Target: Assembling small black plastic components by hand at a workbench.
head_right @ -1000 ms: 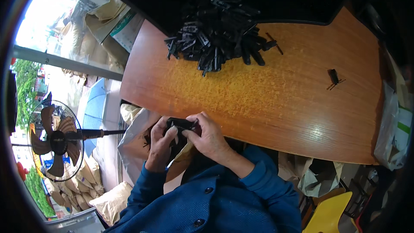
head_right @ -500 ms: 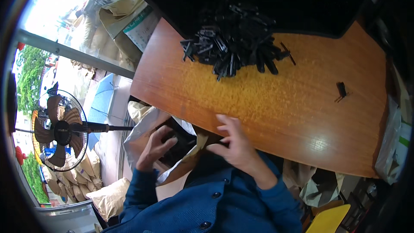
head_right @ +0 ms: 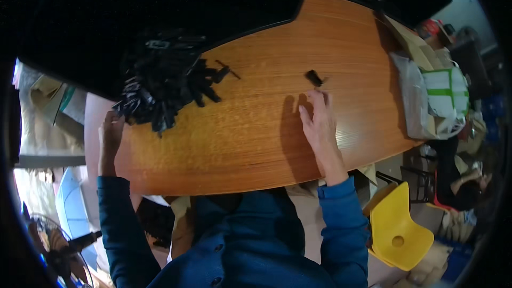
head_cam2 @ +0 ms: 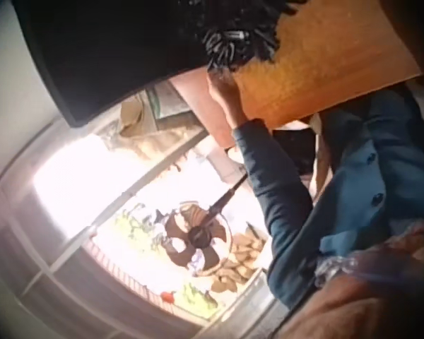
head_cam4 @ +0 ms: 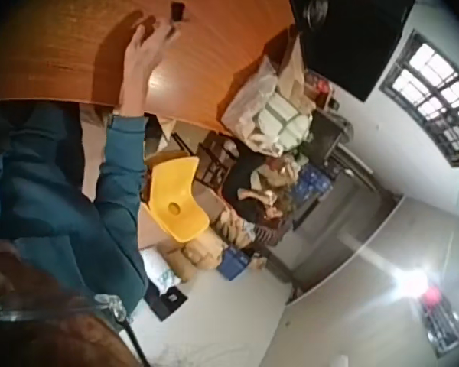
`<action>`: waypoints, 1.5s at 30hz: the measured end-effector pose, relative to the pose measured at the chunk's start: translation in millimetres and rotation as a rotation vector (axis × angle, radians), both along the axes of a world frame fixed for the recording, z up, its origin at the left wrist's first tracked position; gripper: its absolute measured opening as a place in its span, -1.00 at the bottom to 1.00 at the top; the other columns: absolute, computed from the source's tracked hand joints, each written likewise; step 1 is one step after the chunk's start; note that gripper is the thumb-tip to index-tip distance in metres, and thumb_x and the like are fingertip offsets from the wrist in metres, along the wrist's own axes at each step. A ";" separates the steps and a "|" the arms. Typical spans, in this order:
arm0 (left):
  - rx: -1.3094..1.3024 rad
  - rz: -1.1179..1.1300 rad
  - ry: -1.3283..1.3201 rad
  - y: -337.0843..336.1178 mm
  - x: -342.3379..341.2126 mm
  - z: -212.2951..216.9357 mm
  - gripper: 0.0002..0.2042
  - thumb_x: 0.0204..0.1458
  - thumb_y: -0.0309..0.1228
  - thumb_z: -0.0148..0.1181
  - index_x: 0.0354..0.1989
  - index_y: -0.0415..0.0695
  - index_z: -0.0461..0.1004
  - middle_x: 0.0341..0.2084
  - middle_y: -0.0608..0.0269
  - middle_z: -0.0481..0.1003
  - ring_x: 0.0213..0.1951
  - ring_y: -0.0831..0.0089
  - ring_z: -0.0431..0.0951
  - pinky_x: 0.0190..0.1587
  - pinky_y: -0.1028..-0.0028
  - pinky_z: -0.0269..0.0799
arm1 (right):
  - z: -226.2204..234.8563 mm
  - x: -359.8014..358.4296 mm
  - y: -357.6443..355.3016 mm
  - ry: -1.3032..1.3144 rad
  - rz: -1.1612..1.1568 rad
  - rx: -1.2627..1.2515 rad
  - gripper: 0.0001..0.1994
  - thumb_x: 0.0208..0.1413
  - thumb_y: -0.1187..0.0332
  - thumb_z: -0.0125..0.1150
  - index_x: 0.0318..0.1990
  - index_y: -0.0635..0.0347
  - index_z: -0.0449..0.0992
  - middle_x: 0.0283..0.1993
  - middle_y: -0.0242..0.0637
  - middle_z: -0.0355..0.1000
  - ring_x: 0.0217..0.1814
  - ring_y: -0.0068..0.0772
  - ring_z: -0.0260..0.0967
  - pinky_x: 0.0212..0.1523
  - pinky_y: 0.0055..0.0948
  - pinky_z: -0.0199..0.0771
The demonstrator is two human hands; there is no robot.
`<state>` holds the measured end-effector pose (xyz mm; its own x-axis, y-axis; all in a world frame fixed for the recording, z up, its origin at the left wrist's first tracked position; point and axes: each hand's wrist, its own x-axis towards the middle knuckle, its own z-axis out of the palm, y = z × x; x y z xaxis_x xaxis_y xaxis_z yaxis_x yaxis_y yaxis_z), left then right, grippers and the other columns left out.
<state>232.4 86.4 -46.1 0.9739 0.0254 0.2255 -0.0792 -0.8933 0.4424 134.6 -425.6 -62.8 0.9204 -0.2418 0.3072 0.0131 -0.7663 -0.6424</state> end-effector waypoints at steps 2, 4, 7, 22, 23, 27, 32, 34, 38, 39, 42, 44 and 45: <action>-0.010 0.053 0.059 0.2 19.4 -12.8 -0.82 -0.01 -0.40 0.19 -0.30 -0.21 0.40 -0.59 0.02 0.44 -0.50 0.35 0.50 -0.43 0.42 0.38 | -1.9 9.9 -23.5 0.003 -0.108 -0.169 -0.66 0.04 0.49 0.20 -0.01 0.22 0.33 -0.09 -0.13 0.26 -0.10 -0.21 0.30 -0.31 -0.42 0.40; -0.005 0.059 0.082 0.0 24.5 -20.8 -0.84 0.00 -0.41 0.18 -0.32 -0.21 0.39 -0.60 0.10 0.42 -0.52 0.39 0.46 -0.45 0.44 0.36 | -5.9 21.5 -39.6 -0.003 -0.122 -0.207 -0.63 0.00 0.46 0.22 0.00 0.20 0.34 -0.07 -0.09 0.27 -0.10 -0.08 0.31 -0.27 -0.29 0.43; -0.239 -0.005 -0.010 17.3 12.6 -35.7 -0.80 -0.01 -0.42 0.17 -0.23 -0.22 0.40 -0.51 0.08 0.49 -0.49 0.30 0.50 -0.41 0.35 0.42 | -3.3 43.4 -46.9 -0.056 -0.025 -0.523 -0.63 -0.01 0.41 0.21 0.01 0.14 0.37 0.00 -0.05 0.31 -0.11 0.11 0.33 -0.17 -0.09 0.41; -1.766 -0.200 0.492 -106.0 -135.8 24.7 -0.92 0.14 -0.48 0.06 -0.21 -0.10 0.35 -0.16 -0.04 0.50 -0.14 0.20 0.57 -0.18 0.40 0.54 | 19.9 -30.9 58.7 0.256 0.213 1.426 -0.86 0.18 0.55 -0.02 -0.13 0.22 0.37 -0.21 -0.16 0.42 -0.18 -0.32 0.46 -0.19 -0.56 0.50; -1.774 -0.206 0.488 -109.4 -141.6 23.6 -0.92 0.14 -0.48 0.06 -0.21 -0.10 0.35 -0.16 -0.04 0.50 -0.14 0.20 0.57 -0.18 0.40 0.54 | 24.4 -37.9 72.4 0.278 0.217 1.530 -0.82 0.16 0.59 -0.03 -0.10 0.23 0.36 -0.16 -0.13 0.41 -0.15 -0.30 0.45 -0.15 -0.54 0.51; -1.783 -0.166 0.476 -127.8 -162.0 24.3 -0.90 0.12 -0.51 0.08 -0.21 -0.11 0.37 -0.15 0.01 0.50 -0.14 0.27 0.56 -0.17 0.43 0.53 | 39.6 -70.3 126.5 0.326 0.396 1.713 -0.68 0.05 0.67 0.04 -0.03 0.21 0.35 -0.07 -0.10 0.36 -0.07 -0.29 0.40 -0.08 -0.47 0.50; -1.610 -0.209 0.343 -148.4 -182.2 21.7 -0.84 0.11 -0.51 0.10 -0.14 -0.14 0.34 -0.17 0.10 0.51 -0.15 0.41 0.54 -0.12 0.50 0.49 | 60.1 -103.4 181.3 0.437 0.481 1.557 -0.73 0.16 0.45 0.11 0.01 0.18 0.33 -0.28 -0.26 0.42 -0.43 -0.52 0.36 -0.46 -0.58 0.37; -1.565 -0.247 0.317 -155.2 -186.8 20.1 -0.83 0.11 -0.51 0.11 -0.14 -0.15 0.32 -0.18 0.14 0.50 -0.17 0.45 0.53 -0.13 0.52 0.47 | 59.8 -109.1 191.6 0.443 0.538 1.489 -0.74 0.20 0.36 0.08 0.02 0.17 0.33 -0.31 -0.28 0.42 -0.48 -0.56 0.34 -0.51 -0.63 0.32; -1.431 -0.334 0.292 -159.3 -193.6 23.3 -0.83 0.11 -0.54 0.10 -0.16 -0.17 0.29 -0.24 0.24 0.48 -0.23 0.57 0.48 -0.17 0.57 0.42 | 59.8 -113.2 197.1 0.442 0.562 1.453 -0.72 0.19 0.33 0.10 0.02 0.16 0.32 -0.33 -0.30 0.42 -0.51 -0.58 0.33 -0.52 -0.65 0.32; -1.430 -0.334 0.295 -159.2 -195.1 23.6 -0.83 0.11 -0.54 0.10 -0.16 -0.17 0.29 -0.24 0.24 0.48 -0.23 0.57 0.48 -0.17 0.57 0.42 | 59.7 -113.1 197.1 0.451 0.542 1.454 -0.72 0.19 0.33 0.11 0.02 0.16 0.32 -0.34 -0.31 0.42 -0.51 -0.59 0.33 -0.53 -0.65 0.31; -1.267 -0.316 0.303 -160.0 -198.1 24.3 -0.84 0.12 -0.57 0.06 -0.16 -0.19 0.27 -0.29 0.26 0.45 -0.29 0.60 0.44 -0.19 0.58 0.38 | 55.9 -114.1 197.3 0.449 0.520 1.459 -0.73 0.18 0.33 0.11 0.00 0.15 0.32 -0.35 -0.32 0.42 -0.52 -0.59 0.33 -0.54 -0.66 0.31; -1.198 -0.356 0.281 -161.2 -199.5 25.8 -0.84 0.13 -0.58 0.03 -0.13 -0.20 0.25 -0.33 0.28 0.44 -0.32 0.60 0.42 -0.21 0.58 0.38 | 52.4 -113.8 197.1 0.440 0.519 1.464 -0.74 0.19 0.33 0.11 -0.01 0.15 0.32 -0.35 -0.32 0.42 -0.52 -0.59 0.33 -0.55 -0.67 0.30; -1.199 -0.354 0.285 -161.8 -200.2 28.7 -0.84 0.13 -0.58 0.03 -0.13 -0.20 0.25 -0.33 0.28 0.44 -0.32 0.60 0.42 -0.21 0.58 0.38 | 50.9 -113.3 196.9 0.438 0.494 1.456 -0.75 0.18 0.33 0.11 -0.03 0.15 0.32 -0.36 -0.32 0.42 -0.53 -0.59 0.33 -0.55 -0.67 0.30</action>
